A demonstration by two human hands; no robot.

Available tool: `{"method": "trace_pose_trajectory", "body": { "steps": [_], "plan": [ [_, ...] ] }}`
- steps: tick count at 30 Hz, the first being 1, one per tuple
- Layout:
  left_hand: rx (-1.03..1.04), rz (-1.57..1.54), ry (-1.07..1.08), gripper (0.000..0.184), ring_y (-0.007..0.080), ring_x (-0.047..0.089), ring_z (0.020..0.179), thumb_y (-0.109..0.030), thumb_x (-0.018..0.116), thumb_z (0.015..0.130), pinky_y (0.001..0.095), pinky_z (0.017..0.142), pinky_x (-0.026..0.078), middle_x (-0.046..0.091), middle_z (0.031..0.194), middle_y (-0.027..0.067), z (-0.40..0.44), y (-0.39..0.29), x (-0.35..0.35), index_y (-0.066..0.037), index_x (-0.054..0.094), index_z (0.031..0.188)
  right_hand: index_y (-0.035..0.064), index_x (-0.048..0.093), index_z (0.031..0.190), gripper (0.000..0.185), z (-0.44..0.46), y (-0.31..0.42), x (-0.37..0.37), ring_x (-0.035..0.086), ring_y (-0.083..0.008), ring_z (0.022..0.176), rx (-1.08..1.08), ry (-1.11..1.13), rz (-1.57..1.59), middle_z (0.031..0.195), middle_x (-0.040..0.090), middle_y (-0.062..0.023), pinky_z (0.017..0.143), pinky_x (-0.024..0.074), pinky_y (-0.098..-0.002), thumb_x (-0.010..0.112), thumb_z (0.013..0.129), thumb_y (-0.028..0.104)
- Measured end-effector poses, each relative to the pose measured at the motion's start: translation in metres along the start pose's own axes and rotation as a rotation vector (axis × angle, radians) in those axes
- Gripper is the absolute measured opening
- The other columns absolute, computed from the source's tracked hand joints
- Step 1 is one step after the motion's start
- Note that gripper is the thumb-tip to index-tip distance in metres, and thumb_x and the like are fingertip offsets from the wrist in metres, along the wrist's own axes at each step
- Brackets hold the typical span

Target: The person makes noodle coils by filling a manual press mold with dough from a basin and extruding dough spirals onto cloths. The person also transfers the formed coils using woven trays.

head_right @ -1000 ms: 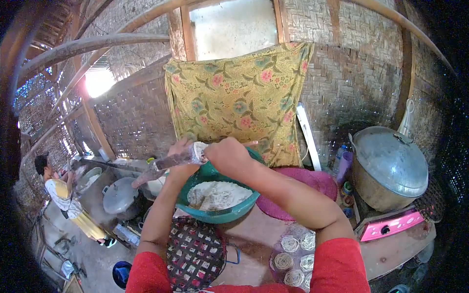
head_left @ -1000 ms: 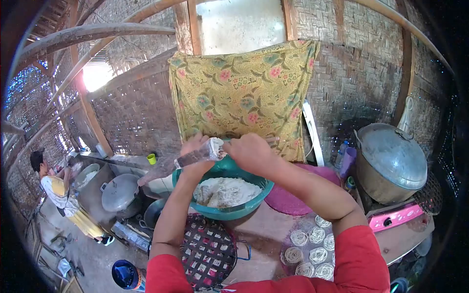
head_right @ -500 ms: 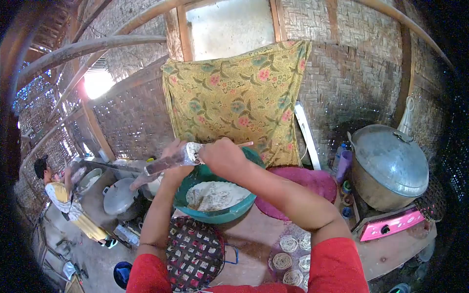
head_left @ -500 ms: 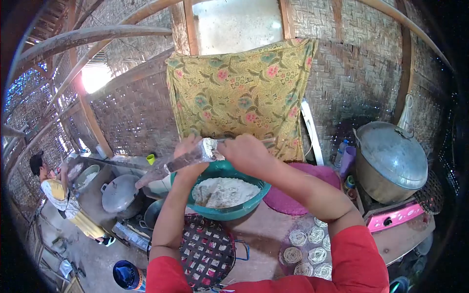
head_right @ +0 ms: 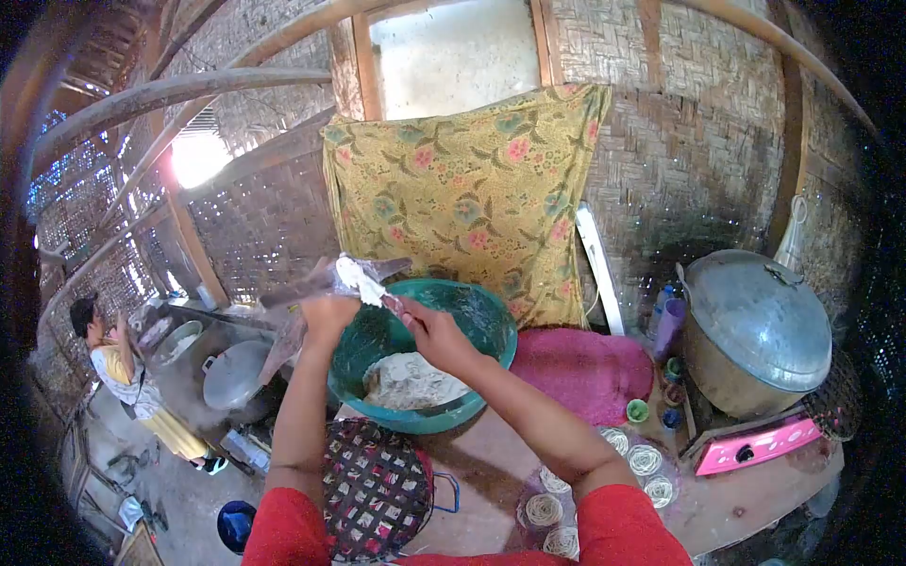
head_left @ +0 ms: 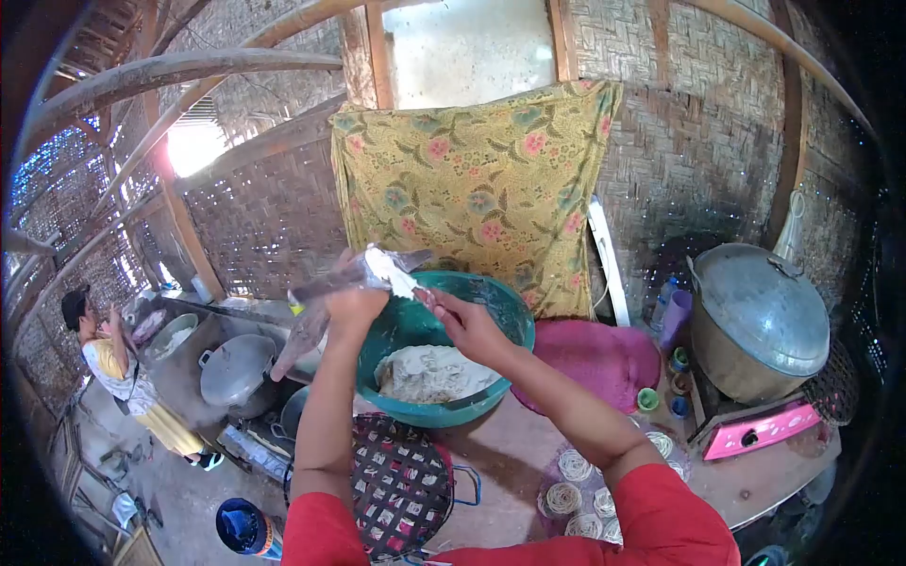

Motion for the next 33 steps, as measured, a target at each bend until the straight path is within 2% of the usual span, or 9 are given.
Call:
{"method": "trace_pose_trajectory", "body": {
  "steps": [3,9,14,17,20,23,26,29,33],
  "plan": [
    [-0.431,0.097,0.304,0.028,0.0333,0.059,0.098,-0.026,0.063,0.074,0.0438,0.087,0.045,0.063,0.105,0.0135,-0.012,0.058,0.016,-0.013,0.066,0.098,0.014,0.053,0.125,0.033,-0.011,0.006,0.0,0.061,-0.0378,0.092,-0.081,0.111,0.104,0.106,0.062,-0.0199,0.08,0.0482,-0.0392,0.047,0.093,0.021],
    [-0.318,-0.044,0.199,0.036,0.0346,0.058,0.098,-0.022,0.068,0.07,0.0416,0.09,0.044,0.062,0.105,0.0174,0.028,0.041,-0.061,-0.007,0.064,0.102,0.0328,0.059,0.119,0.03,-0.069,-0.117,0.042,0.059,-0.031,0.1,0.272,0.762,-0.871,0.108,0.062,-0.0105,0.082,0.0464,-0.0404,0.047,0.091,0.037],
    [-0.752,-1.601,0.095,0.023,0.0171,0.049,0.075,-0.009,0.06,0.066,0.0311,0.069,0.041,0.053,0.084,0.0059,0.03,0.048,-0.086,-0.007,0.056,0.088,0.0197,0.054,0.126,0.044,-0.046,-0.037,0.014,0.045,-0.0296,0.121,0.028,0.3,-0.655,0.13,0.047,-0.0119,0.101,0.0333,-0.0396,0.047,0.091,0.044],
    [-0.712,-2.147,0.047,0.016,0.0133,0.034,0.066,-0.01,0.056,0.063,0.0272,0.062,0.031,0.037,0.073,0.0006,0.036,-0.013,-0.087,-0.013,0.043,0.072,0.0051,0.029,0.14,0.079,-0.075,0.005,0.045,0.046,-0.0337,0.119,0.378,0.577,0.834,0.134,0.044,-0.0179,0.105,0.0299,-0.0456,0.021,0.09,0.065],
    [-0.862,-2.592,0.149,0.016,0.0134,0.041,0.072,-0.012,0.057,0.068,0.0276,0.066,0.035,0.041,0.076,0.0014,0.0,-0.078,-0.055,-0.01,0.043,0.074,0.0042,0.017,0.143,0.086,-0.129,0.063,0.049,0.057,-0.0347,0.099,0.455,0.457,1.692,0.131,0.044,-0.0231,0.069,0.051,-0.0365,0.022,0.086,0.069],
    [-1.237,-2.178,0.179,0.016,0.0204,0.052,0.08,-0.01,0.06,0.07,0.0339,0.073,0.044,0.051,0.083,0.003,-0.075,-0.109,-0.009,-0.008,0.054,0.085,0.0056,0.011,0.144,0.099,-0.211,0.068,0.051,0.039,-0.0095,0.038,0.578,0.449,2.267,0.086,0.053,-0.0183,0.03,0.0339,-0.0222,0.031,0.078,0.077],
    [-1.283,-1.211,0.355,0.028,0.0266,0.054,0.104,-0.021,0.063,0.079,0.039,0.088,0.044,0.057,0.109,0.0119,-0.205,-0.095,0.03,-0.003,0.057,0.101,-0.0005,0.036,0.128,0.092,-0.298,0.012,0.012,0.037,-0.0104,0.037,0.823,0.047,1.914,0.069,0.05,-0.0104,0.031,0.0304,-0.0225,0.033,0.079,0.077],
    [-0.984,-1.126,0.952,0.03,0.0255,0.055,0.102,-0.021,0.063,0.08,0.0387,0.087,0.045,0.059,0.107,0.0116,-0.261,-0.182,0.018,-0.004,0.057,0.103,0.0002,0.055,0.093,0.076,-0.345,-0.002,-0.071,0.033,-0.0095,0.035,0.94,-0.539,1.081,0.055,0.044,-0.0038,0.031,0.0262,-0.0219,0.034,0.082,0.073],
    [-0.488,-1.203,1.276,0.031,0.0241,0.057,0.099,-0.022,0.063,0.081,0.0382,0.086,0.046,0.06,0.105,0.0112,-0.259,-0.284,-0.025,-0.004,0.057,0.106,-0.002,0.051,0.107,0.067,-0.351,0.026,-0.141,0.056,-0.0204,0.052,0.697,-0.58,0.429,0.065,0.055,-0.0124,0.047,0.0464,-0.0323,0.048,0.084,0.06]
  ]
}}
Point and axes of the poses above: each hand's wrist, its own z-axis towards the middle knuckle, its own x-axis out of the palm, y = z × x, the point moved 8 cm from there along z, towards the middle knuckle
